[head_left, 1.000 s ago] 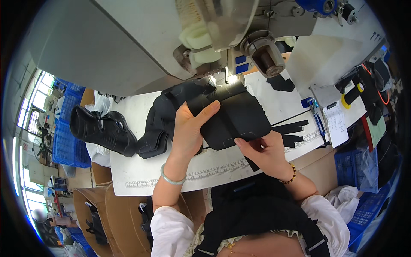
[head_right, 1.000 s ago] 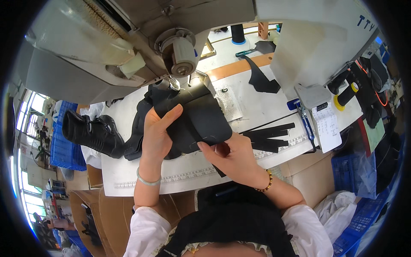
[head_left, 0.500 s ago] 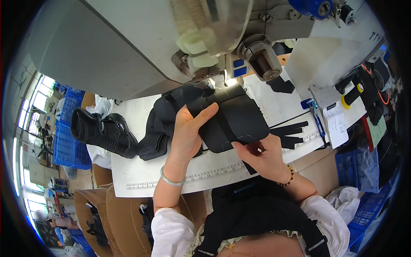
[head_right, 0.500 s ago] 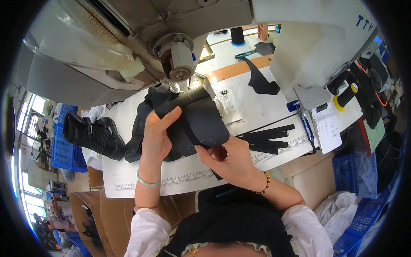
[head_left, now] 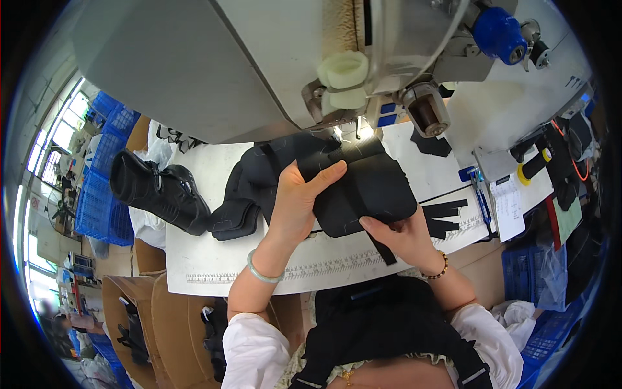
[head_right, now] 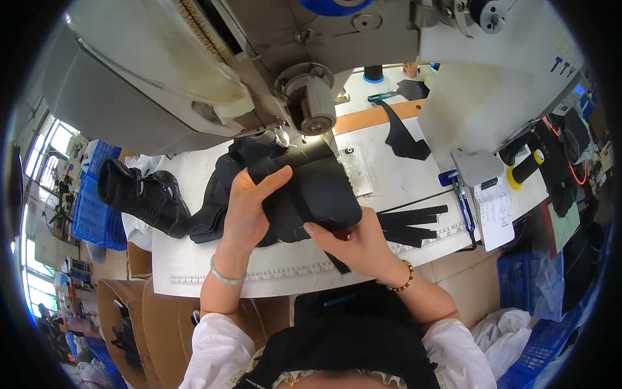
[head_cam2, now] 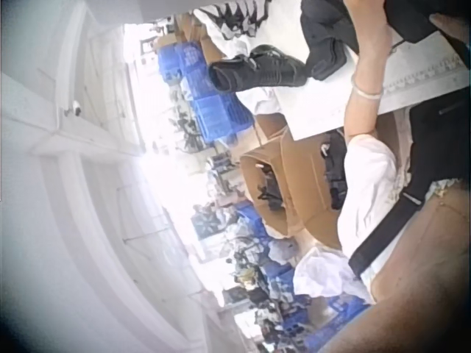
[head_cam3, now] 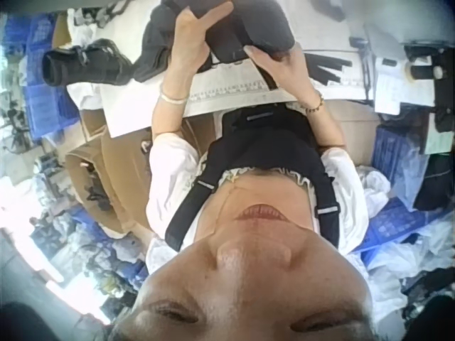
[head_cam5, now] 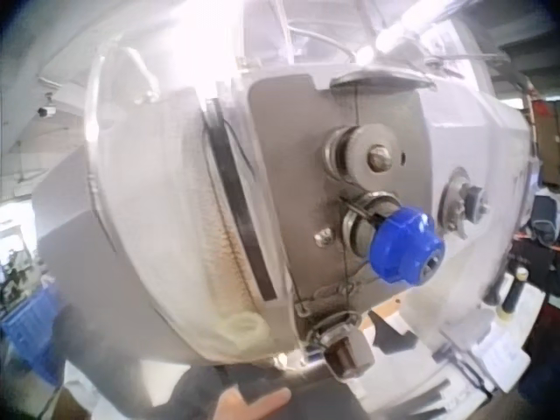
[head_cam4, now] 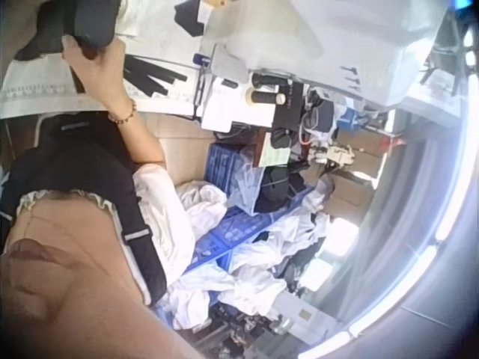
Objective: The person stitches together shoe upper components using an industrial sewing machine, with thread and sewing needles.
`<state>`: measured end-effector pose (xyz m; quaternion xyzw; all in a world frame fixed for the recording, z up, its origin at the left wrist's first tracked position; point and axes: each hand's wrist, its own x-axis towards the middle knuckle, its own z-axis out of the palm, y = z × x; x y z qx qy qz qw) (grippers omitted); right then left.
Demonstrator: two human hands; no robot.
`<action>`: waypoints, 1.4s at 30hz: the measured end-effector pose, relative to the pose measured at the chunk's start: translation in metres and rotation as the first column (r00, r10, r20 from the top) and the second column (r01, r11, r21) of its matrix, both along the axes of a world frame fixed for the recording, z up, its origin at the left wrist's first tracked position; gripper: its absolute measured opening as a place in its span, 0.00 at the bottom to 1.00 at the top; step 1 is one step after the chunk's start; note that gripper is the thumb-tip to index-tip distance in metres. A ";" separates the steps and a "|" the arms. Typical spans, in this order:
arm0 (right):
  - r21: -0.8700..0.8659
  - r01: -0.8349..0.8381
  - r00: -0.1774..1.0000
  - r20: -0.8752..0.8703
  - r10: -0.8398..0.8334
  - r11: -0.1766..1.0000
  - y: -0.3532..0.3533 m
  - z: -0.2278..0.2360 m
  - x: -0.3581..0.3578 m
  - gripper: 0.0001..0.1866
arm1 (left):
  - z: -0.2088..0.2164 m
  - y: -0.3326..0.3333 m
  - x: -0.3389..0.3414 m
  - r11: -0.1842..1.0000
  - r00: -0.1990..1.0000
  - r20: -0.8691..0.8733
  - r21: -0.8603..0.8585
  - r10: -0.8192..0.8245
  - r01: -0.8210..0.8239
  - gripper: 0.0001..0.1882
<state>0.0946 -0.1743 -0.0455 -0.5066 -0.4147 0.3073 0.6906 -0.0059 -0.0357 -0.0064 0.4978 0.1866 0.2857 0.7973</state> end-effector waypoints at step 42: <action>0.190 -0.099 0.978 -0.162 0.131 0.977 0.028 -0.003 0.008 0.08 | 0.021 0.003 0.013 0.992 0.991 -0.068 -0.050 0.111 -0.114 0.14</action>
